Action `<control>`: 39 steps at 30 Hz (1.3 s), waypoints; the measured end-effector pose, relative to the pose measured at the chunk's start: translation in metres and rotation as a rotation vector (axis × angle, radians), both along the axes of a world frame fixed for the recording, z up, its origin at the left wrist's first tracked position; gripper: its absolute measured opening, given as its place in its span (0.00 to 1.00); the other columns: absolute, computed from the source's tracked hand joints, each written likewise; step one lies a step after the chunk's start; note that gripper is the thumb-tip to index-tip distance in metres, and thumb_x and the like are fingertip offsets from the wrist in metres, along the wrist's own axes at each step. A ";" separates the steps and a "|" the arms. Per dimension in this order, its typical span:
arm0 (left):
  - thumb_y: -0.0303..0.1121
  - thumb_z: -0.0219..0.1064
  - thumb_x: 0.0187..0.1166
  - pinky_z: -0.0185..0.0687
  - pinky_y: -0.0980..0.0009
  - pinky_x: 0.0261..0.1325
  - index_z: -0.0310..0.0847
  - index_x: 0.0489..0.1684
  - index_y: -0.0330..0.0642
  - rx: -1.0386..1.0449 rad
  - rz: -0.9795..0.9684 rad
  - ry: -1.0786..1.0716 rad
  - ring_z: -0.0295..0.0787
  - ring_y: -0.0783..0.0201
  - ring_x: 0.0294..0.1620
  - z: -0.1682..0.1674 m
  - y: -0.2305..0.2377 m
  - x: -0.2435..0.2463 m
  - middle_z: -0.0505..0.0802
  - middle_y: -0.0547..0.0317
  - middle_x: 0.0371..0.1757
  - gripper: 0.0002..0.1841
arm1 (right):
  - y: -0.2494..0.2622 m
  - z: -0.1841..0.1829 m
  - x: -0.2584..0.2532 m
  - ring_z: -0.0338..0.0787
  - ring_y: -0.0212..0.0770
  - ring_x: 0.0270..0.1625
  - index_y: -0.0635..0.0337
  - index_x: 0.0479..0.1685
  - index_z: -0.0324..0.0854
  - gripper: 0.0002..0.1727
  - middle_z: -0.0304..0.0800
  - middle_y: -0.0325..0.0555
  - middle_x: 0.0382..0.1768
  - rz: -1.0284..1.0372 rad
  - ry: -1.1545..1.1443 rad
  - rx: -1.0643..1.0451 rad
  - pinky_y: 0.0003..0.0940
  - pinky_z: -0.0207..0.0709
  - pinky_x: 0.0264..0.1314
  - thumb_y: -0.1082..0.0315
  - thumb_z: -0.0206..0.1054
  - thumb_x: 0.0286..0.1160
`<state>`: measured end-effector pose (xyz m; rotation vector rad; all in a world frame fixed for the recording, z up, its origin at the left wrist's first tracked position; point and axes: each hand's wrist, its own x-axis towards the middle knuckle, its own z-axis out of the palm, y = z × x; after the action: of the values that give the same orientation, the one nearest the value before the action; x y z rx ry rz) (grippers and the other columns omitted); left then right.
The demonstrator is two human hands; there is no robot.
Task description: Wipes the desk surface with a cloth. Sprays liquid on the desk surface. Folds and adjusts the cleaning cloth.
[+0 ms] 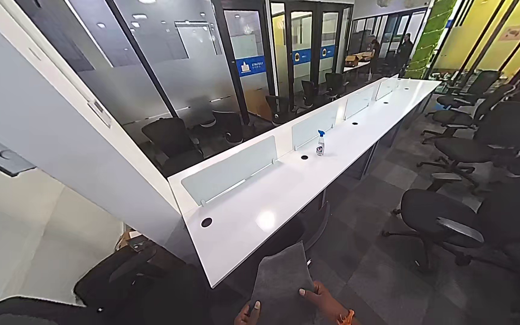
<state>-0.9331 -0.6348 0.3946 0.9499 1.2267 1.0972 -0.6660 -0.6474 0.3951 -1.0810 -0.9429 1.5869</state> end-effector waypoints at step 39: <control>0.34 0.64 0.85 0.83 0.60 0.75 0.82 0.71 0.34 0.661 -0.112 0.132 0.86 0.54 0.72 0.100 0.045 -0.148 0.88 0.46 0.72 0.20 | 0.086 0.100 -0.096 0.88 0.47 0.68 0.68 0.64 0.84 0.16 0.84 0.56 0.72 0.118 -0.189 0.776 0.44 0.85 0.70 0.68 0.65 0.83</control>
<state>-1.0807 -0.5903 0.4950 1.5899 0.9020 1.3981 -0.7622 -0.5612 0.4954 -0.6275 -1.5968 1.0456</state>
